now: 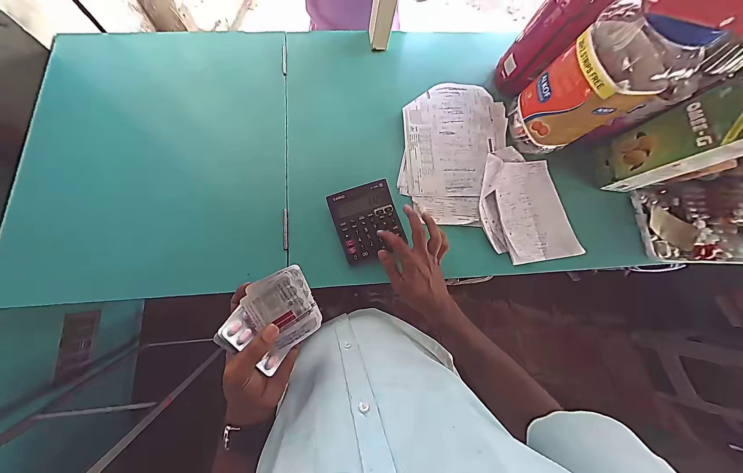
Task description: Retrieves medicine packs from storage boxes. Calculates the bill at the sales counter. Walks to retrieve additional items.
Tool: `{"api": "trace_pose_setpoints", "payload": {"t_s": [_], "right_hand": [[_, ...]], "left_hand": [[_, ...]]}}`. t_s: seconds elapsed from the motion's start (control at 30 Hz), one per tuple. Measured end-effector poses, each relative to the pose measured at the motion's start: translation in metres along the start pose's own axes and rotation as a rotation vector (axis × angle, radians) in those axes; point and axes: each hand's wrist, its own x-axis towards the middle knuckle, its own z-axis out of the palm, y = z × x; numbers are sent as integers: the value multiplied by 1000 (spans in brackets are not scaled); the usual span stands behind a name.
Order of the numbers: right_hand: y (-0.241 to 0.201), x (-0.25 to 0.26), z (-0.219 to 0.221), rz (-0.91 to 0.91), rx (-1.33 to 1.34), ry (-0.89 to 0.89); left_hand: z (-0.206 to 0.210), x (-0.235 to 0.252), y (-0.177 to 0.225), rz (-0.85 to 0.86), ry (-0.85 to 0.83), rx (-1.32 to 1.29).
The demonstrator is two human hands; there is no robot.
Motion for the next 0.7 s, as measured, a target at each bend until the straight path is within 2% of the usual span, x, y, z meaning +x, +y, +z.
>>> {"api": "trace_pose_setpoints", "payload": {"t_s": [0.07,0.17,0.37,0.5,0.7], "right_hand": [[-8,-13,6,-27,2,42],[-12,-22,14,-3,-59,16],[-4,-24,-11,4,53,190],[12,-31,12,49,-57,88],[14,-27,17,61,-19,109]], "left_hand": [[-1,-2,0,6,11,2],[-1,-4,0,-3,8,11],[-3,-6,-1,-1,-5,0],[-4,-9,-2,-18,1,28],[-1,-11,-5,-8,24,20]]}}
